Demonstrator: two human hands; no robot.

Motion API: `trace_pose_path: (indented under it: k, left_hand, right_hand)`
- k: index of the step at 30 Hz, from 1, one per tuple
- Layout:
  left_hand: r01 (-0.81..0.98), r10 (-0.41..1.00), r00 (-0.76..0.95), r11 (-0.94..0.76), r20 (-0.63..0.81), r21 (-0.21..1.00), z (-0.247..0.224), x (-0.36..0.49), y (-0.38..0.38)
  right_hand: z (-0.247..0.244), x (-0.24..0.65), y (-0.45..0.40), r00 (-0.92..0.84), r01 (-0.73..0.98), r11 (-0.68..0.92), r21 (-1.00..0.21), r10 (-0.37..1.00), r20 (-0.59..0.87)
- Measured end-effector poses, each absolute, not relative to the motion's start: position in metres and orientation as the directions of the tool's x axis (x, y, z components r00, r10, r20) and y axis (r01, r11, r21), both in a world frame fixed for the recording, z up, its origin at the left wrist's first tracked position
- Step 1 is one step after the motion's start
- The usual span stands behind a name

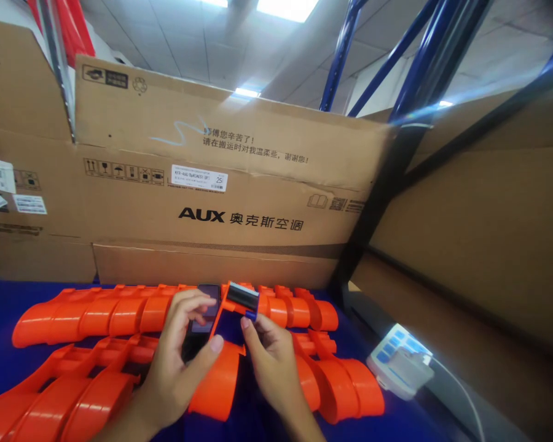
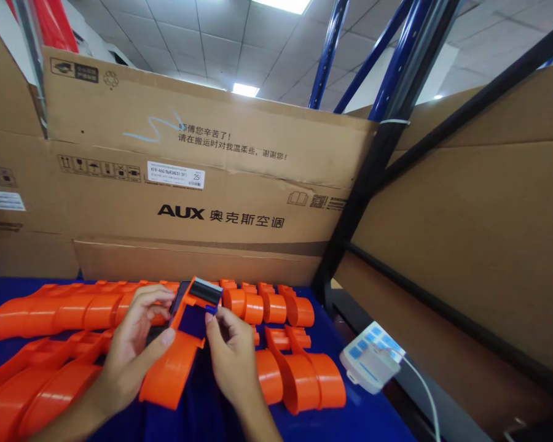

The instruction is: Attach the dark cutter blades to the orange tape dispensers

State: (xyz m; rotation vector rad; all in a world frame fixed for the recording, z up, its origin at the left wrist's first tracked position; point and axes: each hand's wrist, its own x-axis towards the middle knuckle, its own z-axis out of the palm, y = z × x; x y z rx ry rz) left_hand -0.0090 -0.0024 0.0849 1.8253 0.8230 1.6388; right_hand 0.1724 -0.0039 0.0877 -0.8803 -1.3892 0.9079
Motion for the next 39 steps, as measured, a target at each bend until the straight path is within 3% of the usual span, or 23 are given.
trace_pose_path:
  k: [4,9,24,32,39]
  left_hand:
    - [-0.197,0.879,0.122,-0.434,0.461,0.879,0.072,-0.001,0.003]
    - [-0.316,0.947,0.047,-0.288,0.318,0.904,0.068,0.001,-0.001]
    - [-0.315,0.939,0.009,-0.324,0.344,0.892,0.080,-0.003,-0.007]
    - [-0.305,0.947,-0.003,-0.306,0.320,0.902,0.076,-0.005,-0.002]
    - [-0.563,0.985,0.001,-0.143,0.175,0.814,0.073,-0.004,-0.003]
  right_hand:
    - [0.085,0.169,-0.007,-0.023,-0.035,0.384,-0.923,0.923,0.385]
    - [0.084,0.165,-0.012,-0.033,0.089,0.378,-0.922,0.926,0.376]
    - [0.082,0.165,-0.012,-0.099,0.330,0.409,-0.851,0.911,0.400]
    - [0.087,0.164,-0.014,-0.089,0.341,0.434,-0.834,0.898,0.431]
    - [0.076,0.161,-0.010,-0.008,0.242,0.424,-0.873,0.900,0.435]
